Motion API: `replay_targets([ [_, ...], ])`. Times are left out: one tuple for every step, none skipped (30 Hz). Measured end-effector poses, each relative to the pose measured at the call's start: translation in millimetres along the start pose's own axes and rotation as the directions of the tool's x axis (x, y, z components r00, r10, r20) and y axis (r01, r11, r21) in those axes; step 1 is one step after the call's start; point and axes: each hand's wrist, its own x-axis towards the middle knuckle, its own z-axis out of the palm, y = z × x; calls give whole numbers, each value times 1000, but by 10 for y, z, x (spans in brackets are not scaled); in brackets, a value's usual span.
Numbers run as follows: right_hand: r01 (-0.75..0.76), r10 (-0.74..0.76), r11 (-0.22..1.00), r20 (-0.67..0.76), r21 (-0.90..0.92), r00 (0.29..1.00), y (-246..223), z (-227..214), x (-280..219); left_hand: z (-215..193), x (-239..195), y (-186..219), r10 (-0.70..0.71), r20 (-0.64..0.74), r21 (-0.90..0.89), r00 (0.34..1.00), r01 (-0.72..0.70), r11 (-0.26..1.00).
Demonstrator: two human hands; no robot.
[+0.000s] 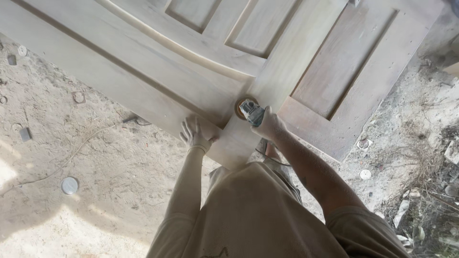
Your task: The person uses an orbital sander to smooth the surface of a large wooden door lying flat on the ground. They systematically move the sander across the door's panels and edges, generating visible wood dust.
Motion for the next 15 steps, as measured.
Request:
replay_targets([
  [14, -14, 1000, 5, -17, 1000, -98, 67, -35, -74, -19, -85, -97, 52, -49, 994, 100, 994],
  [28, -27, 999, 11, -35, 1000, -191, 131, -54, -168, 10, -148, -86, 73, -39, 994, 89, 995],
  [21, -20, 999, 23, -43, 1000, -228, 242, -163, -214, -14, -224, -67, 111, -17, 992, 69, 997],
  [35, -33, 998, 35, -48, 999, -263, 341, -250, -236, -48, -283, -48, 149, 5, 988, 48, 999],
  [52, -50, 997, 41, -53, 998, -307, 399, -284, -259, -48, -310, -40, 177, 10, 983, 38, 999],
  [68, -66, 996, 47, -59, 997, -336, 439, -324, -276, -49, -326, -32, 205, 16, 978, 29, 999],
  [76, -71, 993, 52, -92, 996, -350, 427, -332, -303, -22, -308, -25, 225, 17, 974, 22, 1000],
  [83, -76, 989, 58, -124, 995, -358, 400, -330, -314, 0, -276, -36, 242, 21, 970, 32, 999],
  [91, -81, 984, 68, -153, 994, -376, 384, -316, -312, 11, -268, -52, 261, 28, 964, 46, 999],
  [70, -64, 987, 46, -144, 997, -379, 334, -266, -317, 41, -263, -67, 280, 36, 958, 60, 998],
  [49, -45, 990, 31, -135, 999, -359, 278, -219, -304, 47, -275, -60, 279, 39, 958, 51, 998],
  [28, -26, 992, 16, -125, 1000, -334, 215, -157, -295, 61, -284, -53, 278, 42, 959, 43, 998],
  [5, -4, 989, 4, -146, 1000, -296, 144, -101, -266, 43, -296, -50, 283, 40, 958, 40, 998],
  [-19, 17, 986, -8, -166, 1000, -255, 67, -41, -240, 25, -307, -46, 296, 27, 954, 40, 999],
  [-38, 33, 982, -29, -182, 999, -231, -20, 50, -243, 55, -308, -41, 299, 17, 953, 38, 999],
])
